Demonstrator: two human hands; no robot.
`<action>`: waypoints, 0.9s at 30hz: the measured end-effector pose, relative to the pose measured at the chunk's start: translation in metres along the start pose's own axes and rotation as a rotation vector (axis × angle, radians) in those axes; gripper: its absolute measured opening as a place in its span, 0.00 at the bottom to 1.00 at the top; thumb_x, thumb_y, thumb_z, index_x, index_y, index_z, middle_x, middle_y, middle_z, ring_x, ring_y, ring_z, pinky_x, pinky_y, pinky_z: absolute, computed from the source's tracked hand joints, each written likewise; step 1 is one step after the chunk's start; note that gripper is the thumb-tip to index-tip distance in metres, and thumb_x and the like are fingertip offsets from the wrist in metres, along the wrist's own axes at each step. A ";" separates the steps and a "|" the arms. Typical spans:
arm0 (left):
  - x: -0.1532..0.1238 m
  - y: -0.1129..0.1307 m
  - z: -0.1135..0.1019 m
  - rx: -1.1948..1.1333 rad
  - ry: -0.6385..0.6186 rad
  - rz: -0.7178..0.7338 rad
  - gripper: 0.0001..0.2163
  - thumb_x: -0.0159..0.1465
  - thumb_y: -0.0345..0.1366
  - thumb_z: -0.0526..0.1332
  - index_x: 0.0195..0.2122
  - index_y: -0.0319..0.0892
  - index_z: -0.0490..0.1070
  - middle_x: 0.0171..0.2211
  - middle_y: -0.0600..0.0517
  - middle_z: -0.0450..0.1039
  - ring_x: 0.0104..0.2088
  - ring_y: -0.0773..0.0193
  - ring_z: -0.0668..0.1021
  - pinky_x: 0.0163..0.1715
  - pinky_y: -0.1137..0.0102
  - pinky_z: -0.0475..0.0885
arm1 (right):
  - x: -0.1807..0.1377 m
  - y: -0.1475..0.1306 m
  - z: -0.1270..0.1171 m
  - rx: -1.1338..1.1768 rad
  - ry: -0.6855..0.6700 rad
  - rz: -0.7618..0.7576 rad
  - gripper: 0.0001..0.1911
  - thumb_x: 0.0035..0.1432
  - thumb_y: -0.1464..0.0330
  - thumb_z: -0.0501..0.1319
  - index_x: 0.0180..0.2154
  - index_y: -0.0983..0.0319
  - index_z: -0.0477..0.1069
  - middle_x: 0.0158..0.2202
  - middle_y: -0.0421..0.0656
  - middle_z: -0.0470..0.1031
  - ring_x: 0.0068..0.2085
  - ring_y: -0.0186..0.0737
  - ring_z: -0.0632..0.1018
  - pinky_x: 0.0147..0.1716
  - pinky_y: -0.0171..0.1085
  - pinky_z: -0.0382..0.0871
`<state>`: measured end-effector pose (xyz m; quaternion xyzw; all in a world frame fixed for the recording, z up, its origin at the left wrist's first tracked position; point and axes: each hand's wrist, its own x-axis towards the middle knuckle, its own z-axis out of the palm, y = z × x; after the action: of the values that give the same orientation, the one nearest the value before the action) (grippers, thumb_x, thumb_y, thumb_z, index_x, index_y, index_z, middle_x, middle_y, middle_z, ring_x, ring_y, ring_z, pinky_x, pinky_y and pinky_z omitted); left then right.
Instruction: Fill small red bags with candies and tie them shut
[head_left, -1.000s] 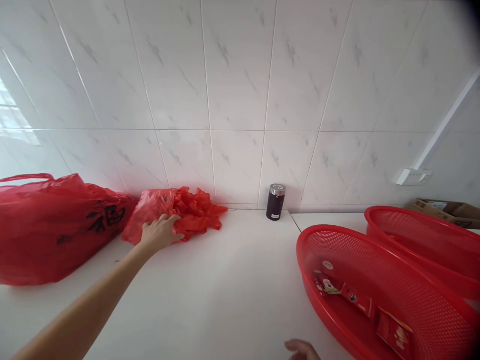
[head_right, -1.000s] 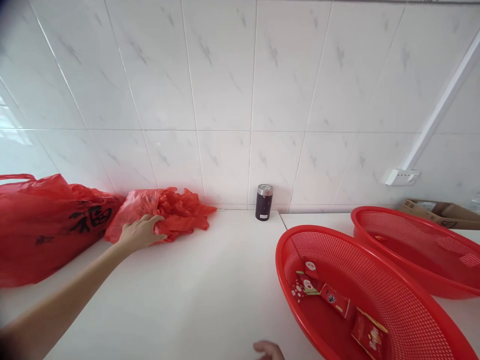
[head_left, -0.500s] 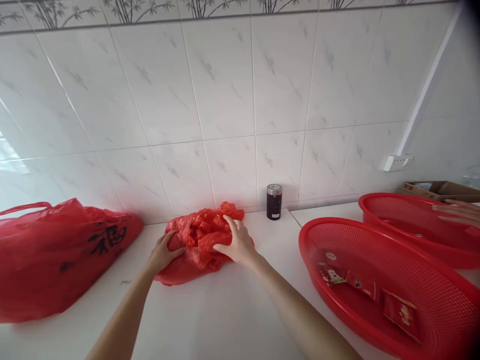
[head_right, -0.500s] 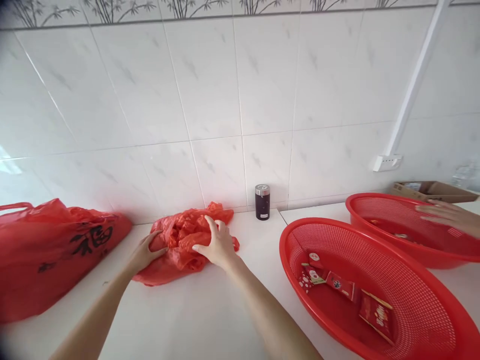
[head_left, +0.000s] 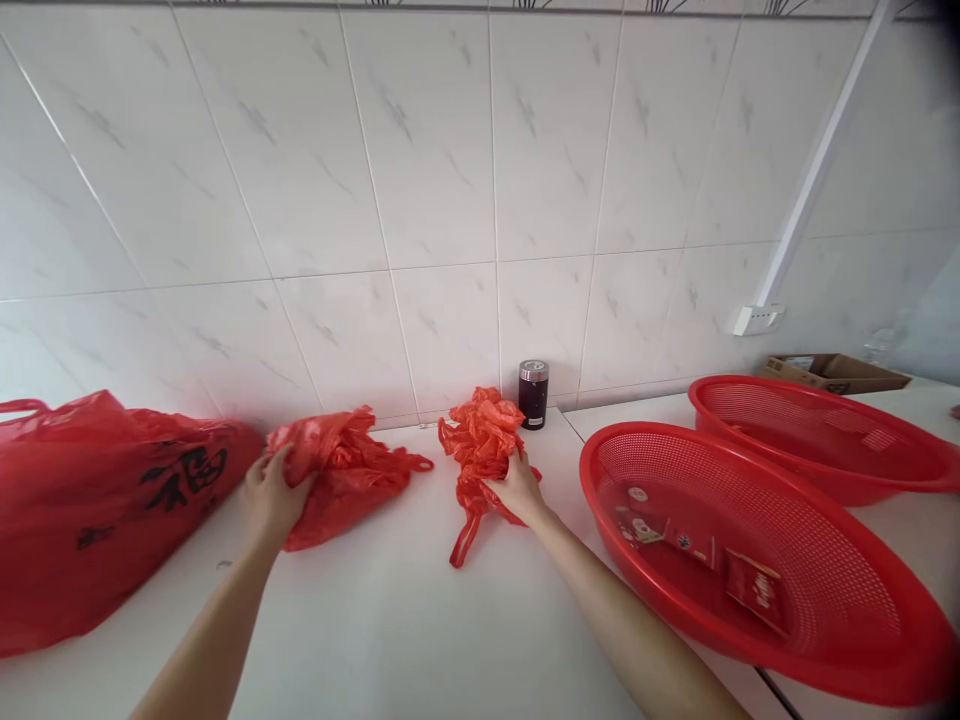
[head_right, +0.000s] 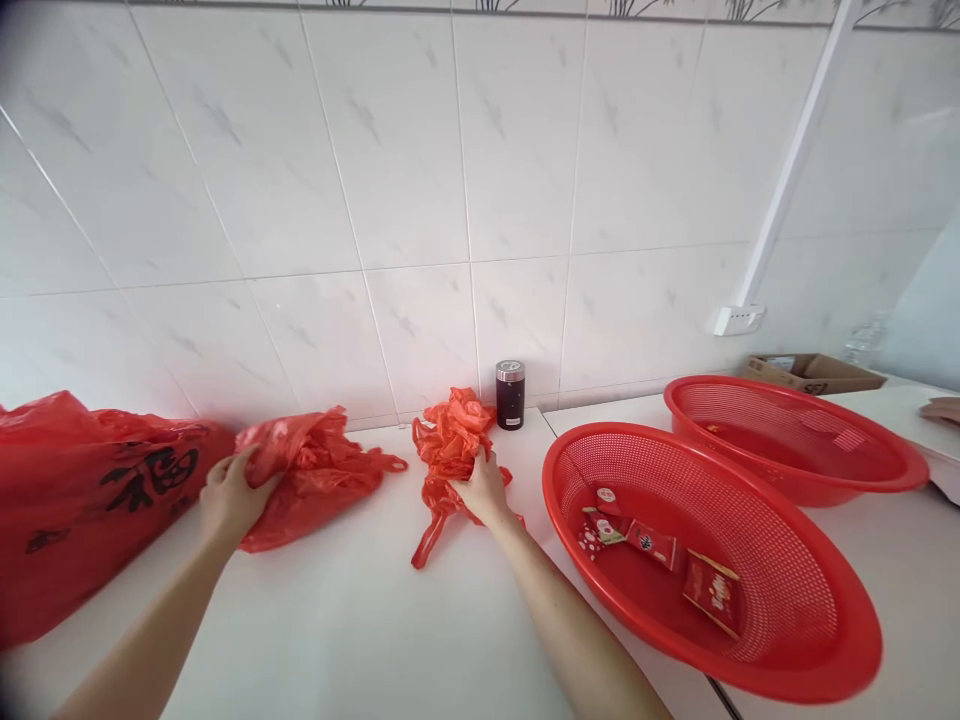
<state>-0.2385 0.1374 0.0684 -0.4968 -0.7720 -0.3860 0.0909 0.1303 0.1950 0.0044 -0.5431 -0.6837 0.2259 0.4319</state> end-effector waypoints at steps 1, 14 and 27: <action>0.003 0.005 -0.003 -0.007 0.055 -0.001 0.32 0.58 0.46 0.62 0.62 0.41 0.59 0.64 0.38 0.54 0.62 0.35 0.60 0.58 0.42 0.56 | 0.001 0.002 -0.006 -0.013 0.033 -0.009 0.44 0.50 0.57 0.66 0.64 0.59 0.50 0.59 0.56 0.60 0.56 0.56 0.69 0.50 0.52 0.67; -0.133 0.114 0.049 -0.436 -0.248 0.251 0.22 0.69 0.45 0.50 0.63 0.49 0.54 0.62 0.42 0.61 0.57 0.54 0.71 0.49 0.58 0.73 | -0.037 -0.031 -0.030 -0.017 0.260 -0.266 0.40 0.57 0.53 0.61 0.65 0.55 0.49 0.63 0.53 0.58 0.63 0.55 0.61 0.57 0.57 0.62; -0.142 0.182 0.087 0.094 -0.723 0.487 0.20 0.67 0.36 0.49 0.58 0.41 0.66 0.62 0.35 0.62 0.62 0.41 0.64 0.54 0.40 0.59 | -0.021 -0.095 -0.108 0.254 0.497 -0.354 0.35 0.64 0.64 0.54 0.68 0.55 0.41 0.68 0.45 0.49 0.67 0.44 0.54 0.64 0.50 0.52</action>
<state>0.0042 0.1362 0.0265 -0.7626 -0.6315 -0.1191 -0.0743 0.1692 0.1291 0.1275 -0.3960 -0.6075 0.0912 0.6825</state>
